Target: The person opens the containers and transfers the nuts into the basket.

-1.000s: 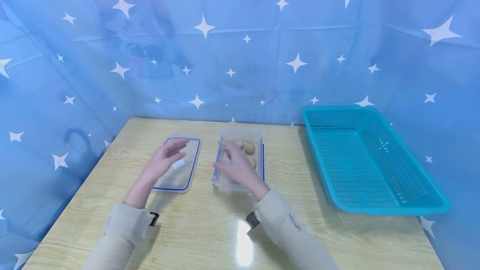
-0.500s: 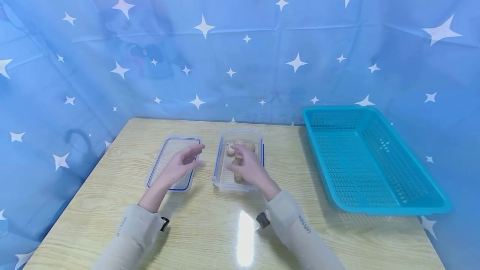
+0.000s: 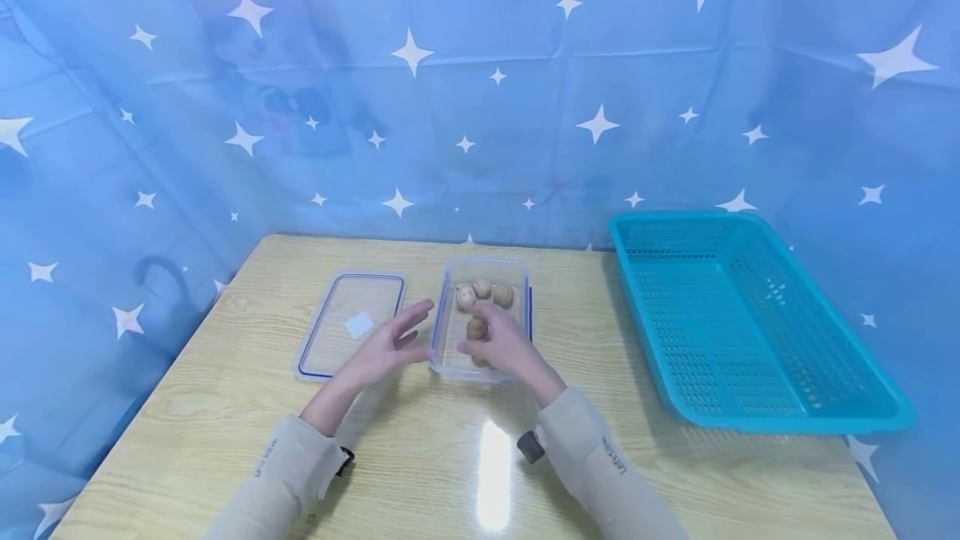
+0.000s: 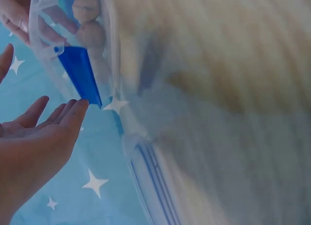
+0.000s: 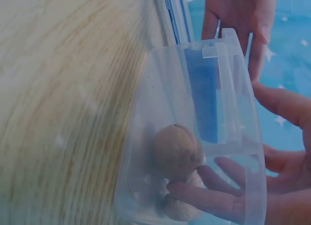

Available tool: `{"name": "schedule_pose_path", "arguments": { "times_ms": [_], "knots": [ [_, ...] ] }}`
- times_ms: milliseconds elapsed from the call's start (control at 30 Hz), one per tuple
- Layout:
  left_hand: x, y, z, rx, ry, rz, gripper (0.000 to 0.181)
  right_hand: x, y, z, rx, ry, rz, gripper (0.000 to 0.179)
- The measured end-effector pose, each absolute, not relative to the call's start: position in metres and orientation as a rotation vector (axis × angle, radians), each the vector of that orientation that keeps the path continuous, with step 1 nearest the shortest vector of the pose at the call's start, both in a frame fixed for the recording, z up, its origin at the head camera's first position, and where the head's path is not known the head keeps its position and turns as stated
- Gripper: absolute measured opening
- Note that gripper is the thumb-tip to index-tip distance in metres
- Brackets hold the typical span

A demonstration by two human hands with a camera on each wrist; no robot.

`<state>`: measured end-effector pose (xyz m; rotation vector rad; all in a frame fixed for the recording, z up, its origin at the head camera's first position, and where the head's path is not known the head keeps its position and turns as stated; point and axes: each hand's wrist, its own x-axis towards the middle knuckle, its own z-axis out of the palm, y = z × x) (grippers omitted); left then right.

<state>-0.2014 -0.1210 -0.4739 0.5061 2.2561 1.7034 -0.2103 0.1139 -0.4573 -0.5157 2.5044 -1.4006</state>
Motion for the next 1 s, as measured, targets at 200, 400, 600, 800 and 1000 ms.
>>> {"name": "schedule_pose_path", "arguments": {
  "times_ms": [200, 400, 600, 800, 1000],
  "knots": [
    [-0.199, -0.114, -0.481, 0.519, 2.268, 1.642, 0.083, -0.209, 0.113, -0.461, -0.532, 2.53, -1.374, 0.058],
    [-0.199, -0.111, -0.485, 0.522, 2.282, 1.609, 0.085, -0.208, 0.111, -0.465, -0.498, 2.566, -1.346, 0.044],
    [-0.199, -0.111, -0.484, 0.527, 2.296, 1.587, 0.087, -0.21, 0.108, -0.469, -0.537, 2.539, -1.358, 0.04],
    [-0.198, -0.111, -0.483, 0.541, 2.311, 1.572, 0.085, -0.214, 0.105, -0.472, -0.539, 2.429, -1.388, 0.04],
    [-0.198, -0.112, -0.484, 0.545, 2.333, 1.537, 0.086, -0.217, 0.105, -0.473, -0.594, 2.383, -1.35, 0.041]
  ]
}}
